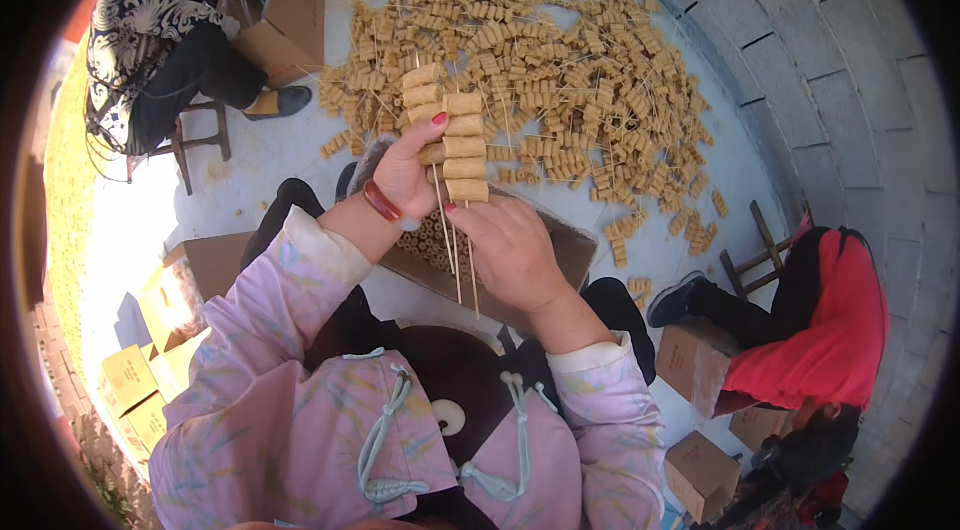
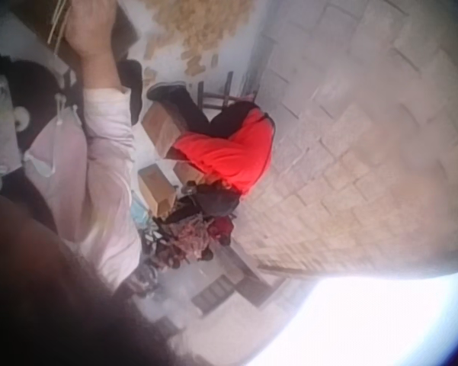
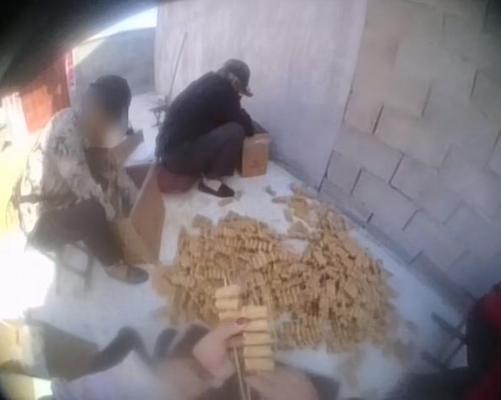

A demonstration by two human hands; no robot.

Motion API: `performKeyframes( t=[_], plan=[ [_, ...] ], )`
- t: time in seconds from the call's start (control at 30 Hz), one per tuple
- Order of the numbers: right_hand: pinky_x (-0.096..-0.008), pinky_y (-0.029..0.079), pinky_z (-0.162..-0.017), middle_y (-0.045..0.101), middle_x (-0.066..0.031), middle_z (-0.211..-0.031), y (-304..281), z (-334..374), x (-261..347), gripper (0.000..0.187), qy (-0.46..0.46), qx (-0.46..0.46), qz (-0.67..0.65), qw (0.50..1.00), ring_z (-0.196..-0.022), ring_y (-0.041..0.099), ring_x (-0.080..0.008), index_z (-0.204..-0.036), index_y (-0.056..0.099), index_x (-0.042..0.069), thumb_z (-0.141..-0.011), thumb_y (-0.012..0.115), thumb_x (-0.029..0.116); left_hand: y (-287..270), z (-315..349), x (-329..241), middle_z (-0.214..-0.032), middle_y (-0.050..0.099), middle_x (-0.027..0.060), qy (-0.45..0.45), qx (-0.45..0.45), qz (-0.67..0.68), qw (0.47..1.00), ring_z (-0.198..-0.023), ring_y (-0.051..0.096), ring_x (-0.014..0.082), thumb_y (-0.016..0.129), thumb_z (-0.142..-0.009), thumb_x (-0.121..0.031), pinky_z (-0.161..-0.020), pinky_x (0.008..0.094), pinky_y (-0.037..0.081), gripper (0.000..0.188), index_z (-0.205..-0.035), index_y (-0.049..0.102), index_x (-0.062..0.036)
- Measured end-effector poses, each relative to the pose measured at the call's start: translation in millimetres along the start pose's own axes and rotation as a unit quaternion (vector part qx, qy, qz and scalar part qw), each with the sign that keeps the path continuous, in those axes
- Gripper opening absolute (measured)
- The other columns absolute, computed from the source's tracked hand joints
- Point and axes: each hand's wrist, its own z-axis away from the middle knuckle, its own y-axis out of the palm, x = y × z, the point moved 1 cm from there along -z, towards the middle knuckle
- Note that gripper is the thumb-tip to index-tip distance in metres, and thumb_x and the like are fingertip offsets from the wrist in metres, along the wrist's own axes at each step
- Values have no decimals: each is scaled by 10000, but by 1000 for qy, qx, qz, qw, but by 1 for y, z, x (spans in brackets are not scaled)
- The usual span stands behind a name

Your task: The person threads small ring-shaped snacks onto wooden skewers and places the completed skewers into a cardboard box. The person repeats this process continuously while seated on the floor.

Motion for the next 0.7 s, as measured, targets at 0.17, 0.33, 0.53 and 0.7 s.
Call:
performKeyframes(
  t=[0.17, 0.33, 0.53, 0.7],
  plan=[
    [-421, 518, -795, 685, -138, -1009, 1, 5, -5, 357, 28, 3, -54, 998, -877, 645, -339, -1110, 658, 43, -758, 623, -2, -4, -1, 2, -1188, 659, 124, -8, 16, 3, 1000, -1085, 650, 280, 621, -928, -227, -927, 451, 543, 377, -1260, 575, -55],
    [-323, 532, -745, 696, -126, -967, 7, 12, -16, 183, 184, -101, -138, 968, -821, 671, -230, -1061, 654, 21, -894, 602, -31, -5, -7, 8, -1195, 650, 134, 67, 51, -67, 994, -1090, 645, 263, 620, -935, -174, -946, 426, 536, 395, -1295, 537, -35],
    [-255, 531, -746, 682, -98, -982, 6, 18, -12, 205, 292, -188, -241, 906, -823, 664, -133, -1171, 543, 1, -973, 515, -48, -8, -4, 19, -1174, 648, 163, 70, -33, -136, 988, -1087, 643, 266, 675, -909, -110, -947, 406, 536, 475, -1338, 483, -40],
    [-271, 523, -764, 679, -116, -1000, 15, 12, -5, 257, 211, -138, -52, 966, -881, 684, -160, -1215, 488, 13, -967, 544, -28, -1, -1, 27, -1292, 606, 95, 85, 49, -136, 986, -1171, 605, 238, 619, -939, -172, -1005, 399, 487, 481, -1377, 469, -42]
  ],
)
